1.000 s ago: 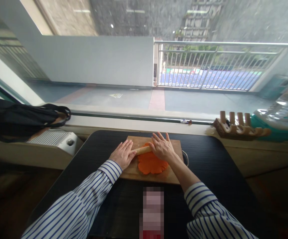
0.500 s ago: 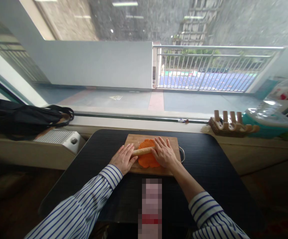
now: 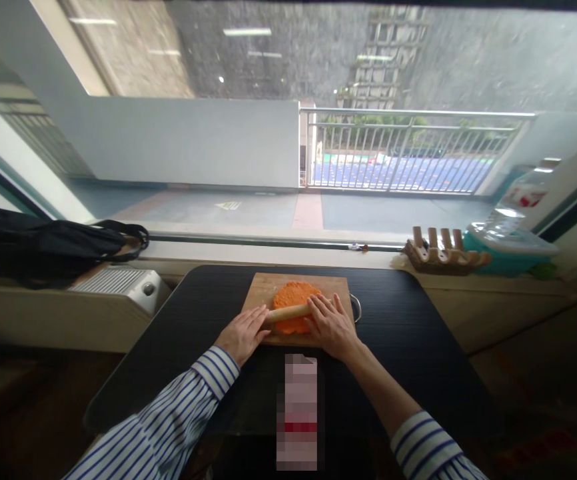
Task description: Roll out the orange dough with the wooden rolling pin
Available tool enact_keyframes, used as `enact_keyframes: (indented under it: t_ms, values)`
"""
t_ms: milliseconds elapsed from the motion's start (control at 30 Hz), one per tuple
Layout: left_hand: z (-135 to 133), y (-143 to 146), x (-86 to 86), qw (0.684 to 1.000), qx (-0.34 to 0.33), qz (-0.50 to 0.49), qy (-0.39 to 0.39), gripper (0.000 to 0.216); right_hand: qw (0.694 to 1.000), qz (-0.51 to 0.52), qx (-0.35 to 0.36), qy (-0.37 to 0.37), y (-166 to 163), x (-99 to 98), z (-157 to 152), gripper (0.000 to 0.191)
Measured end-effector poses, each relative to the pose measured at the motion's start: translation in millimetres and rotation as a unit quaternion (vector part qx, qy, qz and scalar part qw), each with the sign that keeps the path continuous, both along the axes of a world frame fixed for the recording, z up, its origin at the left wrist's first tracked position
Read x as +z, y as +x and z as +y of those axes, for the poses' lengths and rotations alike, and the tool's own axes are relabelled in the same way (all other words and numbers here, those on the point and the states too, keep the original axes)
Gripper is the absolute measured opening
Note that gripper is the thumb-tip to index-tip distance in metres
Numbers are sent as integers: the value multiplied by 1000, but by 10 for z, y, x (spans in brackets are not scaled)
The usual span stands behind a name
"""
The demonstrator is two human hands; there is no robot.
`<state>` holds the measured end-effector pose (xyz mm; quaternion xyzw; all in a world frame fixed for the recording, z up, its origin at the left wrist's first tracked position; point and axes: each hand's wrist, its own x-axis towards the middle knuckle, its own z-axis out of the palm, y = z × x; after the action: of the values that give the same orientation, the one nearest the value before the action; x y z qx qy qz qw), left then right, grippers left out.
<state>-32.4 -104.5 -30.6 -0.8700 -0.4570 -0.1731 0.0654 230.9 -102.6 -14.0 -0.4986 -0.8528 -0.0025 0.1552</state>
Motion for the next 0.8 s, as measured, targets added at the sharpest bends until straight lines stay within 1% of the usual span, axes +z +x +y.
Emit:
enact_keyframes:
  t_ms: [133, 233, 367, 500, 667, 800]
  values:
    - [131, -32, 67, 1000, 7, 1, -28, 33, 999, 2, 38, 18, 34, 107, 83, 33]
    - [165, -33, 112, 1000, -22, -13, -17, 29, 996, 7, 72, 44, 93, 169, 142, 25]
    - [53, 10, 113, 995, -77, -56, 29, 29, 992, 30, 91, 87, 238, 195, 59, 20]
    - [-79, 84, 62, 992, -106, -62, 40, 30, 991, 28, 99, 84, 379, 192, -130, 20]
    - [-120, 121, -18, 993, -105, -39, 45, 33, 993, 30, 95, 67, 425, 132, -263, 21]
    - [-144, 149, -11, 997, -69, -7, 41, 43, 996, 34, 66, 46, 379, 76, -279, 25]
